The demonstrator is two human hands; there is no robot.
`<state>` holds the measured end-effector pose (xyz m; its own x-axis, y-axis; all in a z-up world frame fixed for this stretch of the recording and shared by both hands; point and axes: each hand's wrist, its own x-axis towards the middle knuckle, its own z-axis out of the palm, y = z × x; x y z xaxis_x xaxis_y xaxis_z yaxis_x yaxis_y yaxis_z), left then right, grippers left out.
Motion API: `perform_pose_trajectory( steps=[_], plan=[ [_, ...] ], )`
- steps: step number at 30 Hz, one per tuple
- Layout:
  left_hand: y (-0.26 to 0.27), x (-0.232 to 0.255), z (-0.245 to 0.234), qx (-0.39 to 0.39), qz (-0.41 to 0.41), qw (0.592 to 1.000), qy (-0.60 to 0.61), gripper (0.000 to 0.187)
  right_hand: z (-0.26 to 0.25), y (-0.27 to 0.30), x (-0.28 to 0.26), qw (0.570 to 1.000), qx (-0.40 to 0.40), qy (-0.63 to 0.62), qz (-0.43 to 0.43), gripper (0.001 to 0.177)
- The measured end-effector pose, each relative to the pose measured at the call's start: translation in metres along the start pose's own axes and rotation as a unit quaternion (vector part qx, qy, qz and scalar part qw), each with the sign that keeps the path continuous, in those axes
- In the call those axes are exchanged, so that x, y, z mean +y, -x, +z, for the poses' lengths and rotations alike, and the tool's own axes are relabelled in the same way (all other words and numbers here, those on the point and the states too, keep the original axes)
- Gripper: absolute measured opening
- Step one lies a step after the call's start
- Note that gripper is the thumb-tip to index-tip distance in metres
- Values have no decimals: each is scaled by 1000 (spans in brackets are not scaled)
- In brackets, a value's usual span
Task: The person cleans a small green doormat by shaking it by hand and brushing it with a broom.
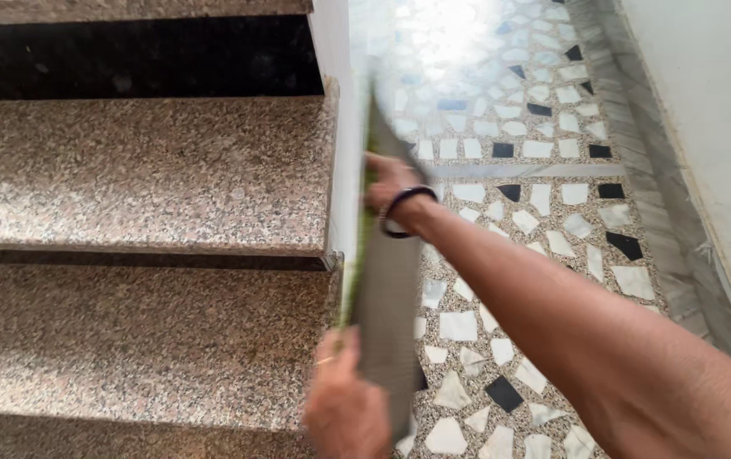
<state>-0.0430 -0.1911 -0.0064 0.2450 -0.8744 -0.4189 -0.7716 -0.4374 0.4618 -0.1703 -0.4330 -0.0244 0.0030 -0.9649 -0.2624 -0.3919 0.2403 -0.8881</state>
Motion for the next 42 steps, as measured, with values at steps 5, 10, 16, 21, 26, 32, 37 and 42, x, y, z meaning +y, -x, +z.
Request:
perform_pose_trajectory(
  steps=[5, 10, 16, 21, 26, 32, 37, 42],
  plan=[
    [-2, -14, -38, 186, 76, 979, -46, 52, 13, 0, -30, 989, -13, -134, 58, 85],
    [-12, 0, -13, 107, 118, 987, -9, 52, -26, 0, -9, 996, 50, 19, 74, 82],
    [-11, 30, 40, 0, 180, 983, -45, 59, -78, -14, 59, 961, 174, 216, 4, 64],
    [3, 73, 75, -66, 211, 975, -3, 59, -132, -3, 75, 926, 207, 260, 179, 54],
    [22, 107, 84, -164, 207, 956, 132, 59, -175, 17, 67, 866, 248, 346, 261, 28],
    [14, 105, 70, -249, 209, 911, 253, 74, -185, 7, 58, 841, 248, 396, 274, 26],
    [-7, 60, 57, -98, 234, 947, 195, 73, -140, -9, 70, 902, 221, 346, 132, 40],
    [1, 13, 14, 201, 157, 959, 121, 56, -38, -15, 17, 996, 42, 76, 20, 67]
  ],
)
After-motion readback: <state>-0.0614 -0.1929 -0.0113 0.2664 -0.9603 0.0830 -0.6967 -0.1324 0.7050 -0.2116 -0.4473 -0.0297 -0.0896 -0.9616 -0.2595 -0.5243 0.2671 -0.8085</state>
